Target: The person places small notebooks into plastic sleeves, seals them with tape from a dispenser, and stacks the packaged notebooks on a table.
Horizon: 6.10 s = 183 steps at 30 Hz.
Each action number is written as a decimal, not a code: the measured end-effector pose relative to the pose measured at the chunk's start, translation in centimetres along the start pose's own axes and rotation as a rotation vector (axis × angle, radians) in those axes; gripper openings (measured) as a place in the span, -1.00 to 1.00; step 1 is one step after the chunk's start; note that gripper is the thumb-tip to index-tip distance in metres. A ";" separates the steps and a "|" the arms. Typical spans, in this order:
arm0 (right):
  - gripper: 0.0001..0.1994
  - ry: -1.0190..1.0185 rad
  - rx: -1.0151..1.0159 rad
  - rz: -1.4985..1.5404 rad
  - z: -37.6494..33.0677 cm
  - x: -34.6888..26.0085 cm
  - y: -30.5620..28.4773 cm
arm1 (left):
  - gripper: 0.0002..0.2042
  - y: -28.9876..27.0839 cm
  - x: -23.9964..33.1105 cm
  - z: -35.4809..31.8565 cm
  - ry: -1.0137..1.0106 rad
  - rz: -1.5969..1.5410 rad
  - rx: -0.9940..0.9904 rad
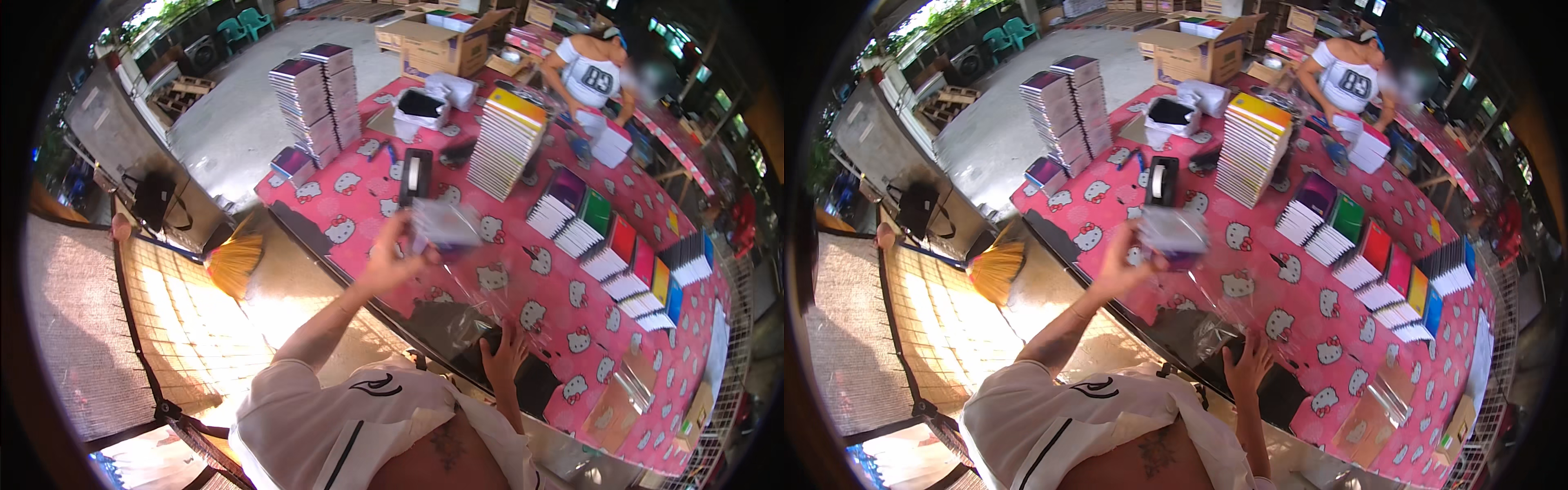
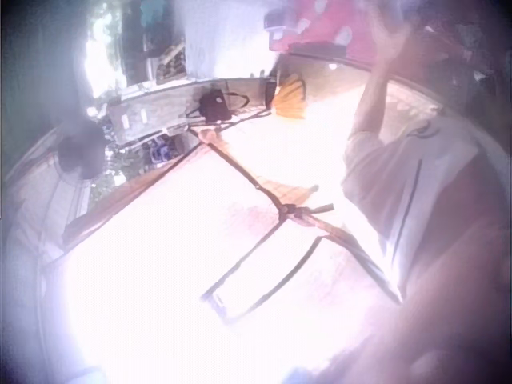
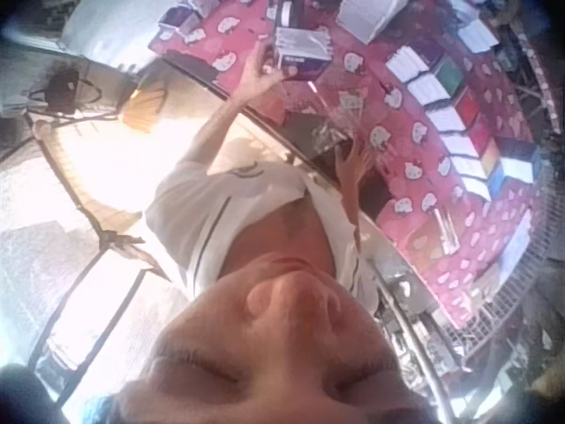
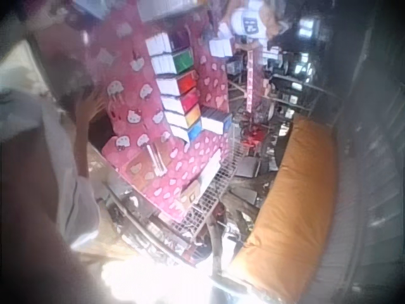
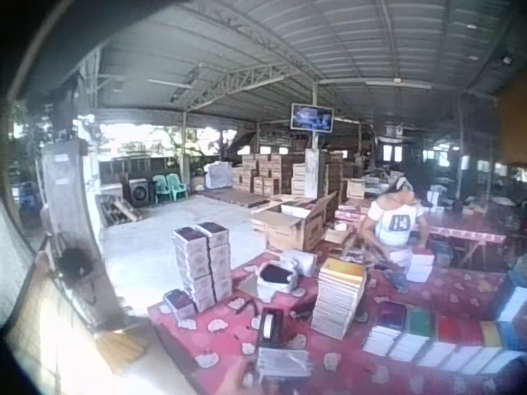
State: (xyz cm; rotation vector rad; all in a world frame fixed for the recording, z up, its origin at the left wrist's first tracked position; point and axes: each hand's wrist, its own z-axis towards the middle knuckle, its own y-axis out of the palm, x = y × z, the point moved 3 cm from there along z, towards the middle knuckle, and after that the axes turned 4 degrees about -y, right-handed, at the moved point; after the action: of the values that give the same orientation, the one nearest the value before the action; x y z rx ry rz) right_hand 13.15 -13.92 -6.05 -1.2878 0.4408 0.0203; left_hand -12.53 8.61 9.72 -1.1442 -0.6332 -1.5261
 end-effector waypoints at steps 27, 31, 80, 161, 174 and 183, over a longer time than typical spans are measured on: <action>-0.19 -0.028 -0.147 0.017 1.7 -3.3 -0.1 | -0.55 -3.6 -8.2 7.0 0.077 0.328 0.549; -0.26 -0.015 -0.076 0.110 0.7 -1.6 -1.3 | -0.51 13.4 -3.5 -3.1 0.082 0.486 -0.698; -0.78 0.206 0.605 -0.229 7.7 40.4 -28.4 | -0.71 46.4 12.8 12.5 0.170 -0.148 -0.496; -0.68 0.349 0.235 0.728 -4.4 24.4 -9.5 | -0.66 45.3 12.0 3.7 0.357 0.720 -0.918; -0.14 0.596 0.439 0.912 -1.4 26.1 -5.2 | -0.67 32.0 -5.0 21.3 0.672 0.814 -0.434; -0.24 0.768 0.523 1.210 -0.7 23.0 -7.2 | -0.60 35.9 2.4 1.2 0.837 0.422 -0.337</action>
State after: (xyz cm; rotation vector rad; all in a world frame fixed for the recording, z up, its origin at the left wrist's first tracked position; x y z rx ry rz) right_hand 35.84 -21.90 -7.11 -0.3161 1.7105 0.4065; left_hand 21.84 -1.63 6.11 -0.6989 0.4181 -1.5813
